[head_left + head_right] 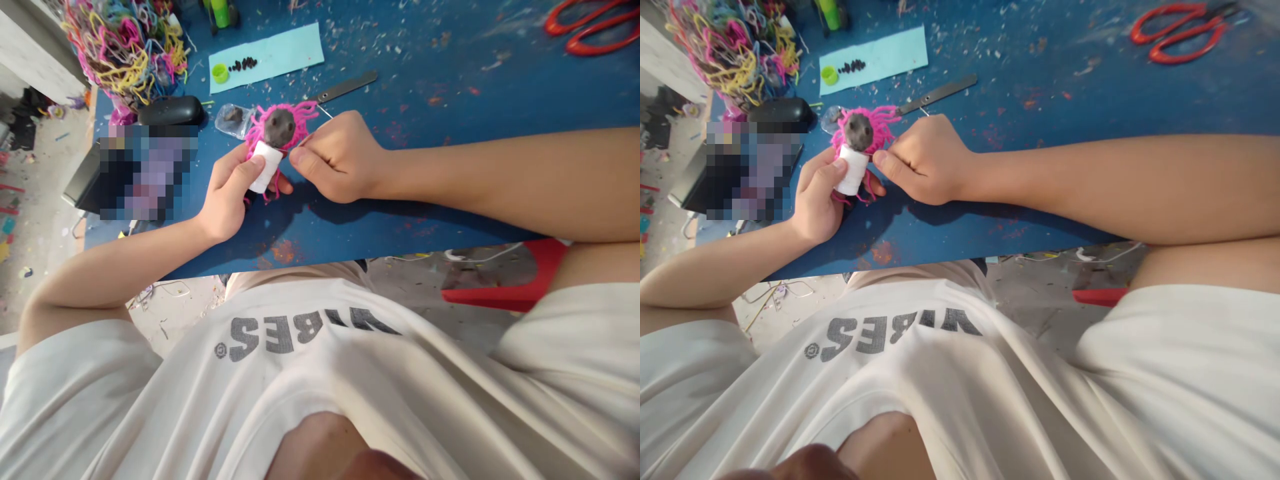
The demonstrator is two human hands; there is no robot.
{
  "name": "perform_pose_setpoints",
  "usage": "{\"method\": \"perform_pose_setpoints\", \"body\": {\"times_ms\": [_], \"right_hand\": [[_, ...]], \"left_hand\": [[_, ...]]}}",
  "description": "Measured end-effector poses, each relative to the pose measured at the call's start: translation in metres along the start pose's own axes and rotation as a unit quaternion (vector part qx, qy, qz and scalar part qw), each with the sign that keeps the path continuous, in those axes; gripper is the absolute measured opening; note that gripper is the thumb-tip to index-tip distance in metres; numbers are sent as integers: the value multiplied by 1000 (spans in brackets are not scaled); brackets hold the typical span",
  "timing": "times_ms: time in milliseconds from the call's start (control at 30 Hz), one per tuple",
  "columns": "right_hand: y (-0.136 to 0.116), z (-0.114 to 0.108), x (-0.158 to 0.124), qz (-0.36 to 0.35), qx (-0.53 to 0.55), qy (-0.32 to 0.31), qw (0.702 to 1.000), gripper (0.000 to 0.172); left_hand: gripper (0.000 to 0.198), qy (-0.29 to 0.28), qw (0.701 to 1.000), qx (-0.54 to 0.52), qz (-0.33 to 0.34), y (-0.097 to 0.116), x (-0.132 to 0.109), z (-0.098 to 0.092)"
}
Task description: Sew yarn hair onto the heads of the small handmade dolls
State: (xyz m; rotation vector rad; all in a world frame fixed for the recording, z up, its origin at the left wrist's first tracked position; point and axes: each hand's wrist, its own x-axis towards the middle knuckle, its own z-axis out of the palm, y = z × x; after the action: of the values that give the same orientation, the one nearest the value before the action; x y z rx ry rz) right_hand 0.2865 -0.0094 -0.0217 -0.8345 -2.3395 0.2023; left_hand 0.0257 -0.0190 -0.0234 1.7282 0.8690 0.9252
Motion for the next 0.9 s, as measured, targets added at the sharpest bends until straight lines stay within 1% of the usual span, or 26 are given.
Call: {"method": "perform_pose_setpoints", "body": {"times_ms": [167, 333, 467, 600, 700, 900], "right_hand": [[2, 2, 0, -10, 9, -5, 1000, 83], [2, 3, -1, 7, 3, -3, 1000, 81], [-1, 1, 0, 14, 8, -7, 1000, 80], [-3, -2, 2, 23, -9, -32, 999, 78], [-4, -3, 3, 25, -20, -41, 999, 77], [-3, -2, 3, 13, -3, -21, 1000, 78]], "left_hand": [[61, -6, 1000, 14, 9, -3, 0, -2], [61, -16, 1000, 26, 4, 0, 0, -1], [64, -22, 999, 26, 5, -3, 0, -1], [57, 0, 1000, -20, 1, -9, 2, -1], [52, 12, 999, -41, -7, -9, 3, -1], [50, -7, 1000, -27, -7, -4, 3, -4]]}}
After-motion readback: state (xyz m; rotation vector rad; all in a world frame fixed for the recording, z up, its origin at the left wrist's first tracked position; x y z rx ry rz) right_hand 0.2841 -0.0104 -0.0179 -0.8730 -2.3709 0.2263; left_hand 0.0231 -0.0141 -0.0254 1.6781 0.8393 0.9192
